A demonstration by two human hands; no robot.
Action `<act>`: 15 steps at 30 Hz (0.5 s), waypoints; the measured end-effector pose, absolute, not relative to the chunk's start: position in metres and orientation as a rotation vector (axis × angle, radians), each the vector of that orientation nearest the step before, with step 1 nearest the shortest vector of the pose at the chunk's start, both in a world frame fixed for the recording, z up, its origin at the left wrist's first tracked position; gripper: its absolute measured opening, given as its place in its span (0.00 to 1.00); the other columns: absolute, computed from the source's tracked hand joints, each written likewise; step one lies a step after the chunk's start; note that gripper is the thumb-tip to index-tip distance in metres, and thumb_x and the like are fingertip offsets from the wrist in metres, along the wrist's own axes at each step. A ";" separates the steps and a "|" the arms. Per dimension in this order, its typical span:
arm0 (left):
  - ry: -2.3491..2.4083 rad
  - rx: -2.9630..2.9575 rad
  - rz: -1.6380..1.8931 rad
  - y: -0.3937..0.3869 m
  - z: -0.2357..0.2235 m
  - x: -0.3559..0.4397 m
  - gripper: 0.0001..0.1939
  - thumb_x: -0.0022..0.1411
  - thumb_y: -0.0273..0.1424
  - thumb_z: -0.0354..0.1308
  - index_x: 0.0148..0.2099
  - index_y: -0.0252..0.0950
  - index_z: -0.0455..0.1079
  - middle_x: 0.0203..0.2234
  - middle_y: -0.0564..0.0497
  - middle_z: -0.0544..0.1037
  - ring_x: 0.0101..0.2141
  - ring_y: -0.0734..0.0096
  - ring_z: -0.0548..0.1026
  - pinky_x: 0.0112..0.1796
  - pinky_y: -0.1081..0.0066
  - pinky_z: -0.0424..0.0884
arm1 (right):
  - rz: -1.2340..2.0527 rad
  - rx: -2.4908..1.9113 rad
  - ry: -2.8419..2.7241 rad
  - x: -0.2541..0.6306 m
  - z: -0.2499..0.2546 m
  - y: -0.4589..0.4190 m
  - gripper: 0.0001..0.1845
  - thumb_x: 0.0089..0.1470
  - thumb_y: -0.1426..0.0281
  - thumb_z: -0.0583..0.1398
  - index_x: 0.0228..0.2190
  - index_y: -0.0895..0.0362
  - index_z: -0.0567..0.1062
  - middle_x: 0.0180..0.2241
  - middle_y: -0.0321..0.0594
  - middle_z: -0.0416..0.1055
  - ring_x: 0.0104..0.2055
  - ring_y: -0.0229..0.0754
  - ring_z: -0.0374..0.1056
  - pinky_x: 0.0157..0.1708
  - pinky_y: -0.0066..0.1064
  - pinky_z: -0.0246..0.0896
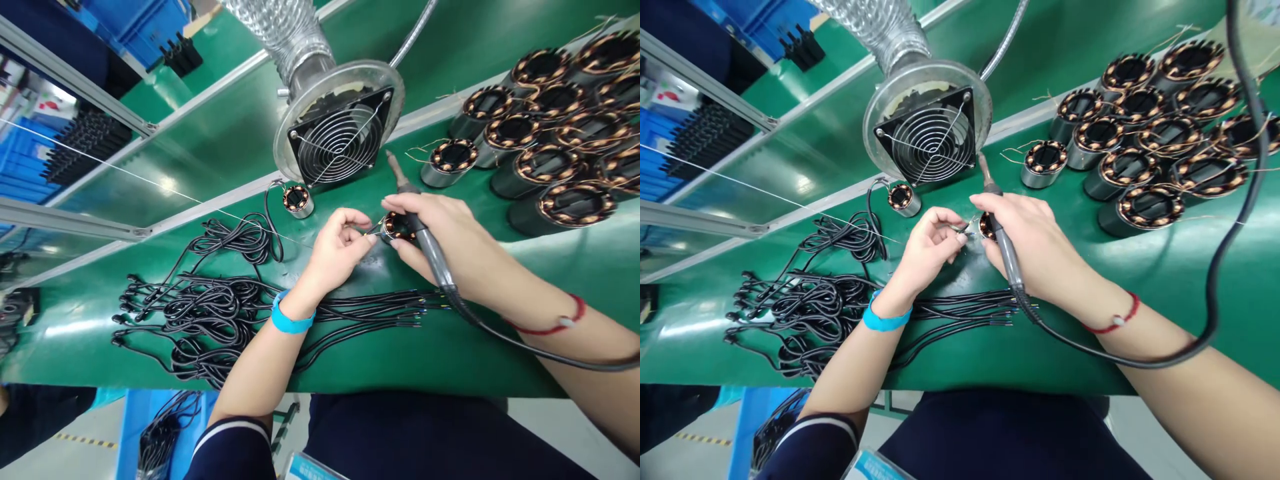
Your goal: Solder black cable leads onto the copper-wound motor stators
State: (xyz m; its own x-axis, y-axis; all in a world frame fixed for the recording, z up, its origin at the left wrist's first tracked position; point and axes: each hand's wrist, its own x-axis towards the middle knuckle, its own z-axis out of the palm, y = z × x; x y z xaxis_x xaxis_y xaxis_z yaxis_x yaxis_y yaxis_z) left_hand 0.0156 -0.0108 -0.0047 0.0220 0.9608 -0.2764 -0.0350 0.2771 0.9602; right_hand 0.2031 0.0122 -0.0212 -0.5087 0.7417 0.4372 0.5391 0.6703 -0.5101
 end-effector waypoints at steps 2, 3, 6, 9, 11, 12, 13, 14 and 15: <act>1.260 0.943 0.855 -0.009 0.000 0.012 0.07 0.57 0.25 0.64 0.37 0.34 0.69 0.27 0.56 0.74 0.19 0.83 0.65 0.21 0.78 0.57 | 0.412 -0.964 -2.254 0.202 -0.030 0.014 0.30 0.59 0.73 0.58 0.60 0.44 0.61 0.49 0.42 0.75 0.52 0.57 0.72 0.51 0.56 0.67; 1.243 0.928 0.784 -0.008 0.002 0.011 0.05 0.58 0.27 0.63 0.35 0.34 0.69 0.26 0.56 0.74 0.19 0.84 0.65 0.20 0.78 0.56 | 0.419 -0.955 -2.252 0.203 -0.032 0.015 0.30 0.59 0.73 0.58 0.60 0.43 0.61 0.48 0.41 0.75 0.51 0.57 0.72 0.50 0.56 0.67; 1.236 0.841 0.712 -0.006 0.005 0.008 0.11 0.63 0.32 0.59 0.28 0.32 0.70 0.19 0.56 0.71 0.17 0.85 0.58 0.20 0.79 0.51 | 0.436 -0.914 -2.238 0.207 -0.032 0.014 0.30 0.58 0.72 0.59 0.60 0.45 0.60 0.45 0.40 0.76 0.48 0.56 0.72 0.46 0.52 0.69; 1.272 0.744 0.769 -0.005 0.004 0.008 0.11 0.59 0.32 0.62 0.26 0.32 0.70 0.16 0.58 0.66 0.17 0.85 0.56 0.19 0.79 0.47 | 0.439 -0.858 -2.234 0.210 -0.029 0.011 0.29 0.58 0.70 0.60 0.59 0.50 0.62 0.43 0.41 0.77 0.44 0.53 0.72 0.45 0.48 0.68; 1.267 0.730 0.789 -0.006 0.003 0.008 0.11 0.53 0.32 0.66 0.25 0.33 0.70 0.16 0.59 0.65 0.18 0.85 0.56 0.20 0.79 0.47 | 0.460 -0.845 -2.244 0.211 -0.028 0.010 0.28 0.58 0.69 0.60 0.59 0.51 0.63 0.43 0.41 0.77 0.44 0.52 0.72 0.46 0.48 0.67; 1.264 0.728 0.797 -0.006 0.003 0.007 0.12 0.50 0.33 0.68 0.24 0.33 0.70 0.16 0.59 0.65 0.18 0.85 0.56 0.20 0.79 0.47 | 0.471 -0.843 -2.247 0.212 -0.028 0.009 0.27 0.59 0.69 0.60 0.59 0.51 0.63 0.43 0.41 0.77 0.44 0.52 0.73 0.47 0.48 0.66; 1.264 0.724 0.804 -0.006 0.003 0.007 0.13 0.48 0.34 0.70 0.24 0.33 0.70 0.16 0.59 0.65 0.18 0.86 0.57 0.20 0.78 0.47 | 0.475 -0.842 -2.247 0.212 -0.027 0.009 0.28 0.59 0.68 0.60 0.59 0.51 0.63 0.43 0.41 0.77 0.45 0.52 0.73 0.48 0.48 0.66; 1.267 0.720 0.809 -0.006 0.003 0.008 0.14 0.45 0.34 0.72 0.24 0.33 0.70 0.16 0.59 0.66 0.18 0.86 0.57 0.21 0.78 0.49 | 0.473 -0.840 -2.243 0.213 -0.027 0.009 0.28 0.59 0.68 0.60 0.59 0.51 0.63 0.44 0.41 0.77 0.45 0.52 0.72 0.48 0.48 0.65; 1.271 0.715 0.811 -0.006 0.004 0.008 0.15 0.43 0.35 0.73 0.23 0.33 0.70 0.16 0.59 0.67 0.19 0.85 0.58 0.21 0.78 0.50 | 0.466 -0.836 -2.238 0.213 -0.027 0.009 0.28 0.59 0.68 0.60 0.59 0.50 0.62 0.44 0.42 0.78 0.45 0.52 0.72 0.48 0.48 0.65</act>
State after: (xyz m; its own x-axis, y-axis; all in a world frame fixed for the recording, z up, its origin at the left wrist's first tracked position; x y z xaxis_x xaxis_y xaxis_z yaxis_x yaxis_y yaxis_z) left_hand 0.0083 -0.0057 0.0038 0.1035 0.8420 -0.5294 -0.1253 0.5390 0.8329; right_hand 0.2131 0.0090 -0.0268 -0.5522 0.6801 0.4823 0.4309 0.7280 -0.5332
